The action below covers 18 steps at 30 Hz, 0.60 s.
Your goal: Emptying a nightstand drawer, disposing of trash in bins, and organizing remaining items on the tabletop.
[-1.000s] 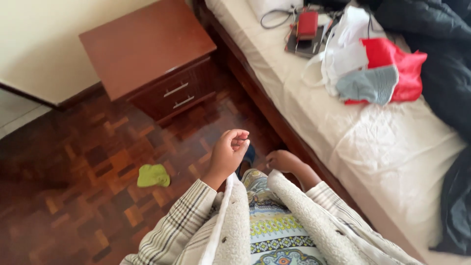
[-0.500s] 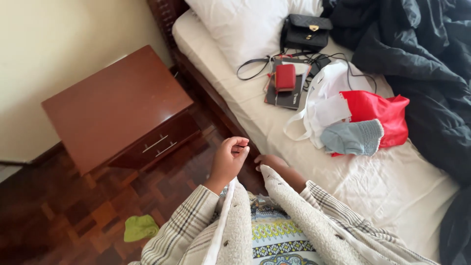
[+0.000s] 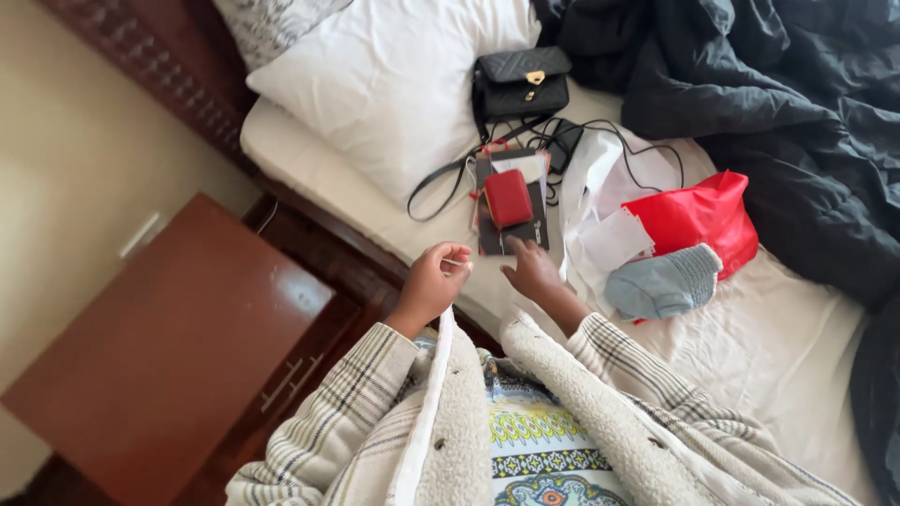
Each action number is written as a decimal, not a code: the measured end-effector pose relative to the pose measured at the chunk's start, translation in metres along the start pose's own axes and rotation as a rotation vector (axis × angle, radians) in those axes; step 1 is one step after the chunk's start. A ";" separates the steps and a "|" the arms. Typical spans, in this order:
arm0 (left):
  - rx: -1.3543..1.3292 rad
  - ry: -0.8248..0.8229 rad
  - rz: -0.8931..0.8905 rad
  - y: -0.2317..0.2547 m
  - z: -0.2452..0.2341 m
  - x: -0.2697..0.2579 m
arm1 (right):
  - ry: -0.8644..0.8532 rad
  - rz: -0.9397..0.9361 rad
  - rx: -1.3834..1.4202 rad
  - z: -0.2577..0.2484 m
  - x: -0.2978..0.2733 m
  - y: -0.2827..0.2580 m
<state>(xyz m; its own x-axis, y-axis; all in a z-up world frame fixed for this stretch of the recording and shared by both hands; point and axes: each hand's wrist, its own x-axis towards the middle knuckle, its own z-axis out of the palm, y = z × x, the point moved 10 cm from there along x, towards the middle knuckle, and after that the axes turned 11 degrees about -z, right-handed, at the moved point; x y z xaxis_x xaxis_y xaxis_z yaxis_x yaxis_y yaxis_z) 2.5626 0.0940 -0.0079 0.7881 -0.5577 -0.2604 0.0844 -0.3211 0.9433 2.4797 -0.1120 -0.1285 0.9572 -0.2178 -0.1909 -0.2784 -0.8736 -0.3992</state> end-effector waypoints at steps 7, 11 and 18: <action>0.124 -0.157 -0.060 -0.023 -0.023 0.094 | 0.243 0.252 -0.195 -0.026 0.086 0.009; 0.147 -0.212 -0.149 -0.076 -0.022 0.134 | 0.322 0.319 -0.261 -0.022 0.103 0.019; 0.214 -0.341 -0.247 -0.122 0.003 0.164 | 0.545 0.295 -0.021 -0.023 0.074 0.023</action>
<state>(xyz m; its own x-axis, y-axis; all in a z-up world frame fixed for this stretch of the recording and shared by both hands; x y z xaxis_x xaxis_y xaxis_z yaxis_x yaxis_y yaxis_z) 2.6797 0.0391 -0.1660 0.5120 -0.6530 -0.5582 0.0883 -0.6063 0.7903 2.5465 -0.1577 -0.1314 0.7450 -0.6372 0.1971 -0.5410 -0.7502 -0.3802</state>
